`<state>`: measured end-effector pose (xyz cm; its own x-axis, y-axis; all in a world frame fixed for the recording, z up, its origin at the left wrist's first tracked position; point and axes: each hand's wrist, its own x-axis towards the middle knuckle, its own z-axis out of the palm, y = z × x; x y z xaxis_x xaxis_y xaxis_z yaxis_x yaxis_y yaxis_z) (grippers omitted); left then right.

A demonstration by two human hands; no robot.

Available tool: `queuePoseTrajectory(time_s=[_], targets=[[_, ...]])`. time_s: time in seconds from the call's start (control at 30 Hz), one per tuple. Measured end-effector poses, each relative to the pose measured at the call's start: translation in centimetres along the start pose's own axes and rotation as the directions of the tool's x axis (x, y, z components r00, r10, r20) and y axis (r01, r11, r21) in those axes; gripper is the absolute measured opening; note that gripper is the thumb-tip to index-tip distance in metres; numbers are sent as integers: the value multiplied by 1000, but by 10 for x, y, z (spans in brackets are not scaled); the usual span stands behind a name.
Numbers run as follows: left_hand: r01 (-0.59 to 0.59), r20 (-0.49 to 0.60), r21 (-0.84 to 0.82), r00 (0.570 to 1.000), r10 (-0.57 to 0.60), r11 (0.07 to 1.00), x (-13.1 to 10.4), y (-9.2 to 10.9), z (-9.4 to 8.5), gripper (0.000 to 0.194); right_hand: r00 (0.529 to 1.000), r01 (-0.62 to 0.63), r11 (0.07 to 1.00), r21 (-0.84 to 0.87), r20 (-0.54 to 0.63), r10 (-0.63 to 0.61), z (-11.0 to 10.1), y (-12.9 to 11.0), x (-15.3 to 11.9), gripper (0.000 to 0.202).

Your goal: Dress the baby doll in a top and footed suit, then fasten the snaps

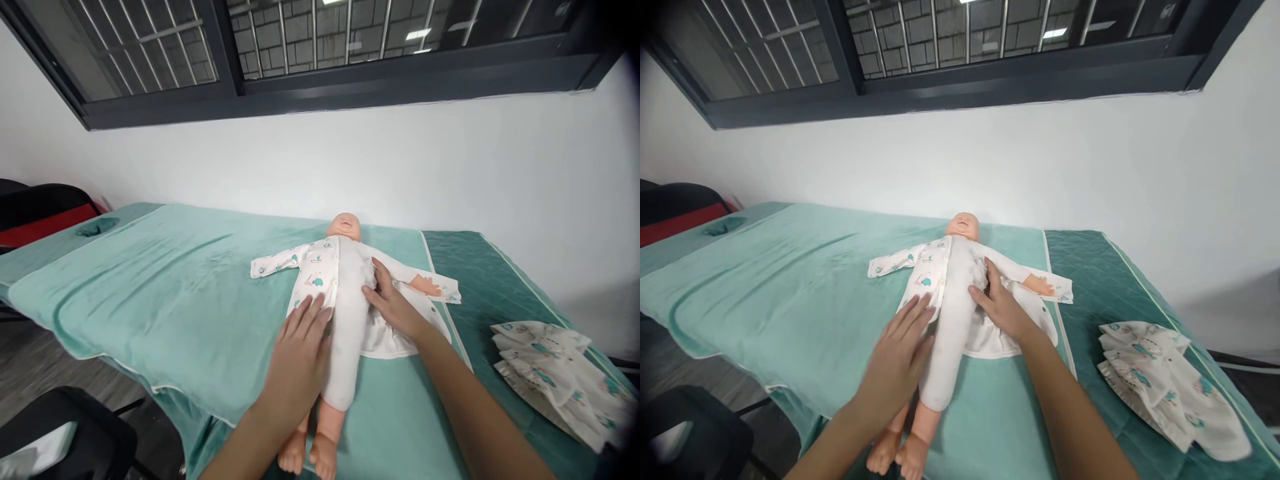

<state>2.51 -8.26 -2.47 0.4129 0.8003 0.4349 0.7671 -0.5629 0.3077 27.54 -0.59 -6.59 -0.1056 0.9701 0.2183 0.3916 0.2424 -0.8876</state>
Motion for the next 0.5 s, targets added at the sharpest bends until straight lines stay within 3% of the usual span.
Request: queuePoseTrajectory(time_s=[0.1, 0.23, 0.37, 0.5], targets=[[183, -106, -145, 974, -199, 972, -13, -11, -3, 39, 1000, -6, 1000, 15, 4, 6, -1, -2, -1, 82], [337, -106, -292, 919, -380, 895, -13, -14, -2, 34, 1000, -11, 1000, 19, 14, 11, -1, -3, -2, 81], [279, -215, -183, 924, -315, 943, 2, -12, 3, 24, 1000, -17, 1000, 15, -2, 17, -1, 0, -1, 82], [169, -239, -143, 950, -200, 975, 10, -14, 4, 13, 1000, -11, 999, 30, -7, 12, 0, 2, -1, 82]])
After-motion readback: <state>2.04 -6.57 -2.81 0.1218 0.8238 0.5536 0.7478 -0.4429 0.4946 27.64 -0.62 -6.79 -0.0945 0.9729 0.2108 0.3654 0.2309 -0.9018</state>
